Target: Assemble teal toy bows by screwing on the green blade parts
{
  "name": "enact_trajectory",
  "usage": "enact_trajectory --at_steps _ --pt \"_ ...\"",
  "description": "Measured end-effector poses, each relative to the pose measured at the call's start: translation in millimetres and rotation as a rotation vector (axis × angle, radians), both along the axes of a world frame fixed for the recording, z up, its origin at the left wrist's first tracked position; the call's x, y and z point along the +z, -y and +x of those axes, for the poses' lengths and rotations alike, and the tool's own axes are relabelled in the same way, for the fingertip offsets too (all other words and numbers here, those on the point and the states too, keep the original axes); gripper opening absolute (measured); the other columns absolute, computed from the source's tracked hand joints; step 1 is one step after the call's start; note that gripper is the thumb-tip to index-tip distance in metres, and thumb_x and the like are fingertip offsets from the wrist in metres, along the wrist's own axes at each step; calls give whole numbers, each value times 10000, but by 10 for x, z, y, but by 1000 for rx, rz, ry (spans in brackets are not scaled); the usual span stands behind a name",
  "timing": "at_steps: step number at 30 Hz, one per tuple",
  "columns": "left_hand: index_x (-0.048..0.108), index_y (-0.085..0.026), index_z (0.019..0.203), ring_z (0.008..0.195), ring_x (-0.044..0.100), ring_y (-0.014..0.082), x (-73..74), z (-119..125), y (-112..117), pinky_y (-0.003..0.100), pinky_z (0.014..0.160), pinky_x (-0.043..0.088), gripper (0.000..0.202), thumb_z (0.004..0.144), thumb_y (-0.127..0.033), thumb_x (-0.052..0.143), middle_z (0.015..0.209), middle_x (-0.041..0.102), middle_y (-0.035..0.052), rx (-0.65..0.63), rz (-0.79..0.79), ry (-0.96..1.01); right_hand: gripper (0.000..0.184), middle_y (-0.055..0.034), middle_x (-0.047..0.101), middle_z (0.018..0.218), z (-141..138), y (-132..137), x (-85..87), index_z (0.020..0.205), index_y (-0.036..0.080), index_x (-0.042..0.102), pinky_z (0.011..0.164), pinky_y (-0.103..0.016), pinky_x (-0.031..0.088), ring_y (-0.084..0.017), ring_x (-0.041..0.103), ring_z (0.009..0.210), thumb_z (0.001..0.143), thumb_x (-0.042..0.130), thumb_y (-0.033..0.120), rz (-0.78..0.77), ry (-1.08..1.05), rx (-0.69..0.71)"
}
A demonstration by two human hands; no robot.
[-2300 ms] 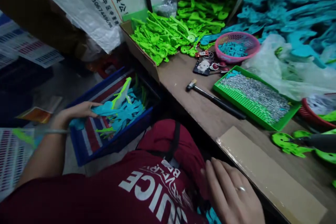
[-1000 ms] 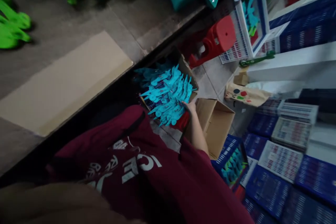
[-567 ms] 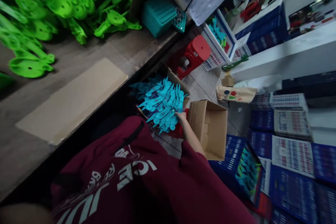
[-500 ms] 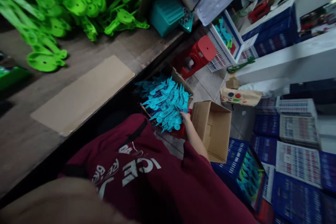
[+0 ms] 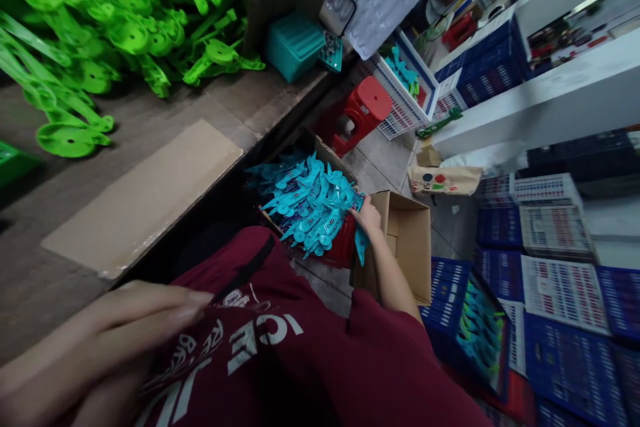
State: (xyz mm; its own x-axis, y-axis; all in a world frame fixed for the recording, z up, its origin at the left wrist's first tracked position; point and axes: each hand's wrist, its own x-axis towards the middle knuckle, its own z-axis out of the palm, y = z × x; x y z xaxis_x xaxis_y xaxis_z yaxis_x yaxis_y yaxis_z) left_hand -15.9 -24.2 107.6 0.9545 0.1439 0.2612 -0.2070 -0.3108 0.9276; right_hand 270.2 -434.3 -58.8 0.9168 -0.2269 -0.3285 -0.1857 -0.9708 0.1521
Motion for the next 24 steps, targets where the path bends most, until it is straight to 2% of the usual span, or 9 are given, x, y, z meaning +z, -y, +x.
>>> enact_trajectory --at_steps 2,4,6,10,12,16,19,21,24 --pt "676 -264 1194 1077 666 185 51 175 13 263 841 559 359 976 -95 446 1207 683 35 -37 19 -13 905 -304 594 1321 37 60 42 1554 72 210 983 -464 475 -386 614 1216 887 659 487 6 24 41" --pt "660 -288 1201 1059 674 172 12 261 26 259 845 564 391 958 -70 444 1190 691 18 -84 24 -58 972 -318 557 1362 63 138 79 1575 63 152 1023 -483 448 -391 579 1257 867 701 441 37 34 70" --pt "651 -302 1205 1053 677 168 -89 291 43 259 859 568 381 958 -87 455 1177 694 14 -108 35 -82 955 -266 583 1351 86 219 95 1569 111 216 1040 -490 450 -371 578 1256 836 751 409 102 14 86" --pt "645 -276 1209 1061 671 156 -298 341 119 241 861 561 344 964 -98 482 1164 686 33 -132 16 -66 485 -113 626 1294 97 320 1 1356 182 538 978 -467 536 -252 633 1144 930 661 379 276 -34 68" --pt "649 -260 1199 1053 670 150 -360 380 169 234 861 556 328 969 -97 482 1144 689 41 -150 -3 -63 368 -92 629 1267 64 315 -108 1264 166 596 931 -448 568 -222 647 1092 963 618 376 340 -38 21" --pt "659 -238 1178 1031 674 143 -428 429 237 226 863 545 298 977 -107 482 1114 694 47 -167 -18 -84 370 -93 632 1256 -63 232 -341 1262 163 596 907 -433 579 -220 652 1075 962 621 379 417 -15 -90" --pt "662 -235 1174 1040 670 138 -486 431 266 221 878 536 282 983 -121 489 1122 692 45 -172 -18 -115 374 -95 629 1261 -150 176 -428 1268 164 592 908 -435 579 -220 651 1078 963 618 380 425 8 -130" --pt "660 -237 1183 1055 666 139 -533 431 293 225 899 531 274 987 -138 497 1133 690 44 -178 -12 -134 374 -95 629 1262 -175 174 -415 1268 165 592 908 -435 579 -219 651 1078 963 619 379 393 21 -137" --pt "659 -243 1193 1061 672 152 -595 450 355 243 912 535 253 996 -182 512 1145 696 46 -214 -4 -166 373 -93 629 1265 -166 238 -285 1262 163 597 906 -432 579 -222 650 1079 960 622 381 300 59 -118"
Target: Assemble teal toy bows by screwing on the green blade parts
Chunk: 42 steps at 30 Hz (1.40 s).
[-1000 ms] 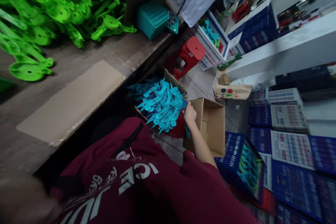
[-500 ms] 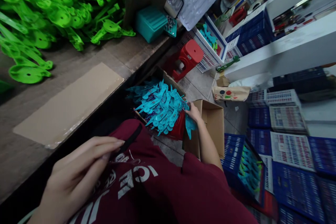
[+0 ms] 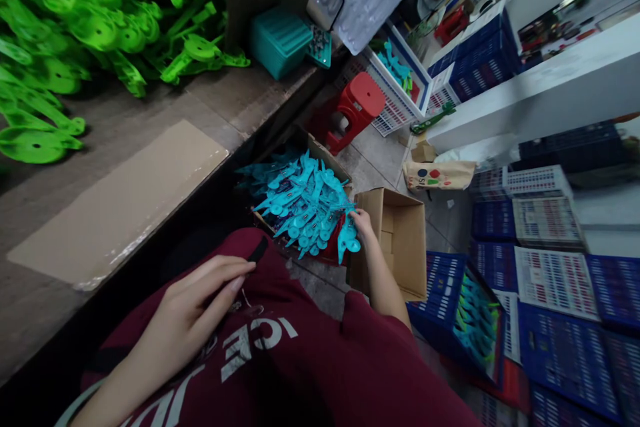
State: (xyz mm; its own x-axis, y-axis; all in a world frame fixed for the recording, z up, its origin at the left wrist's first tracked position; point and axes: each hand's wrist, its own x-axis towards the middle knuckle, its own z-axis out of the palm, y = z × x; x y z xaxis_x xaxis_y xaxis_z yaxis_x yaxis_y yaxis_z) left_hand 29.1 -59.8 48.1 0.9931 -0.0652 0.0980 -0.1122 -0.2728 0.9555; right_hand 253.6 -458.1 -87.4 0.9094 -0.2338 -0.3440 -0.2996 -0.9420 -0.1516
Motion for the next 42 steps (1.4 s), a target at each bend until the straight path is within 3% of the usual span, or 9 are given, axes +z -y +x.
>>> enact_trajectory --at_steps 7,10,15,20,28,33,35,39,42 --pt "653 -230 1187 1026 676 170 -63 97 135 284 889 550 236 1022 -248 485 1120 704 53 -113 62 -24 571 -189 628 1267 67 119 453 1462 149 391 967 -454 493 -305 620 1154 933 581 252 -311 63 168" --pt "645 -227 1189 1016 676 172 -87 113 162 297 883 554 239 1028 -260 471 1127 702 50 -155 91 -37 523 -216 655 1207 103 71 565 1402 127 443 916 -411 485 -321 633 1124 900 566 213 -403 32 236" --pt "633 -235 1210 1031 670 188 -185 136 224 333 899 558 259 1035 -286 449 1146 696 51 -195 114 -71 435 -138 690 1189 209 41 726 1313 222 528 884 -337 488 -280 644 1129 883 591 250 -479 -26 325" --pt "643 -204 1187 1021 671 214 -341 252 382 372 909 564 272 1028 -273 434 1126 699 69 -273 161 -106 441 -213 708 1001 214 65 835 1294 87 521 756 -363 512 -310 690 939 907 543 299 -614 -26 227" --pt "660 -210 1156 1030 681 227 -477 324 570 385 922 567 241 994 -260 489 1099 702 73 -437 234 -175 406 -196 661 1200 38 39 894 1350 181 515 811 -352 494 -308 619 1127 951 446 214 -633 29 363" --pt "651 -205 1184 1056 676 229 -488 321 577 386 948 558 253 998 -266 491 1120 694 79 -470 275 -210 448 -130 713 1020 70 1 843 1371 215 538 711 -316 474 -268 660 890 931 521 299 -618 -19 372" --pt "647 -201 1198 1067 671 231 -489 327 576 392 960 554 262 1001 -267 486 1134 690 82 -478 284 -227 458 -123 700 1042 69 -33 861 1371 226 546 702 -305 459 -263 650 905 917 539 284 -626 -10 410" --pt "641 -199 1208 1084 667 237 -511 326 576 402 973 548 272 999 -274 484 1150 687 89 -481 299 -243 491 -162 610 1232 74 -102 1009 1422 218 496 767 -317 436 -286 575 1083 931 485 216 -664 66 523" --pt "652 -207 1185 1068 675 242 -543 305 582 408 960 554 264 988 -275 491 1140 694 91 -466 302 -230 458 -124 609 1209 108 -148 1144 1405 287 516 809 -318 409 -267 533 1112 964 432 195 -666 58 656"
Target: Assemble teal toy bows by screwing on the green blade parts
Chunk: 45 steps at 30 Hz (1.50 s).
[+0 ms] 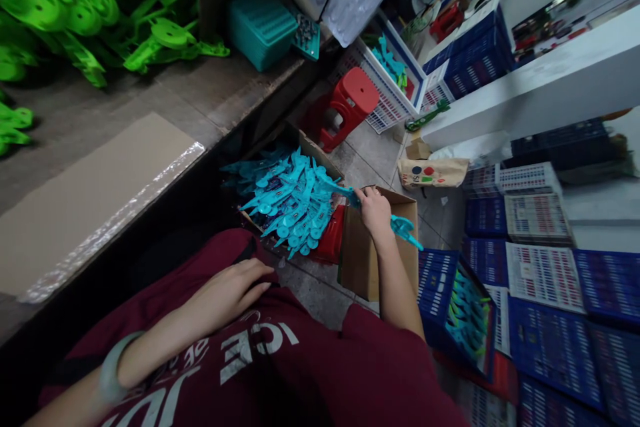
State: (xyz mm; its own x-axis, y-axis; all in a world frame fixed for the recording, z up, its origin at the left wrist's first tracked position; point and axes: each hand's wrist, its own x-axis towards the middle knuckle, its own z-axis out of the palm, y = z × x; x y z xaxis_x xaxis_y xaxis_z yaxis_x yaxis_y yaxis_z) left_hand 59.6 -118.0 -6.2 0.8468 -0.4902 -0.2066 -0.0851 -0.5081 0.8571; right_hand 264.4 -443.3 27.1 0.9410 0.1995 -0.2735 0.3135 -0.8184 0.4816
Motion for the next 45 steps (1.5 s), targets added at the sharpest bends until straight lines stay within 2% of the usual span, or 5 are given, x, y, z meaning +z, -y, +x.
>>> enact_trajectory --at_steps 6,20,24,38,45 --pt "675 -200 1152 1076 682 265 7 -3 3 420 949 560 256 974 -279 510 1139 708 110 2 23 -21 463 -220 594 1121 49 -115 180 1372 129 542 797 -389 353 -320 503 1060 994 275 152 -96 109 45" --pt "617 -173 1301 1234 610 295 81 87 -9 455 1073 483 350 1008 -305 477 1300 651 134 -103 133 -213 309 -174 646 1060 230 -54 406 1113 161 703 781 -355 345 -283 555 991 959 435 154 -224 127 40" --pt "624 -172 1290 1206 623 288 73 105 -8 438 1061 486 342 1006 -297 479 1274 654 135 -117 139 -222 343 -175 625 1146 248 -84 486 1087 168 707 897 -418 344 -329 492 1147 987 379 182 -224 106 126" --pt "621 -155 1301 1294 579 327 7 88 23 483 1091 471 360 1005 -309 488 1338 635 165 -120 158 -228 401 -272 703 1085 471 -294 238 1079 68 748 823 -392 467 -349 646 1073 942 372 91 -251 86 -133" --pt "612 -159 1313 1306 570 318 14 113 20 464 1098 463 368 1007 -313 478 1347 630 159 -120 172 -243 420 -265 709 1108 602 -458 531 1087 52 746 855 -422 459 -357 641 1099 958 348 93 -279 27 -62"
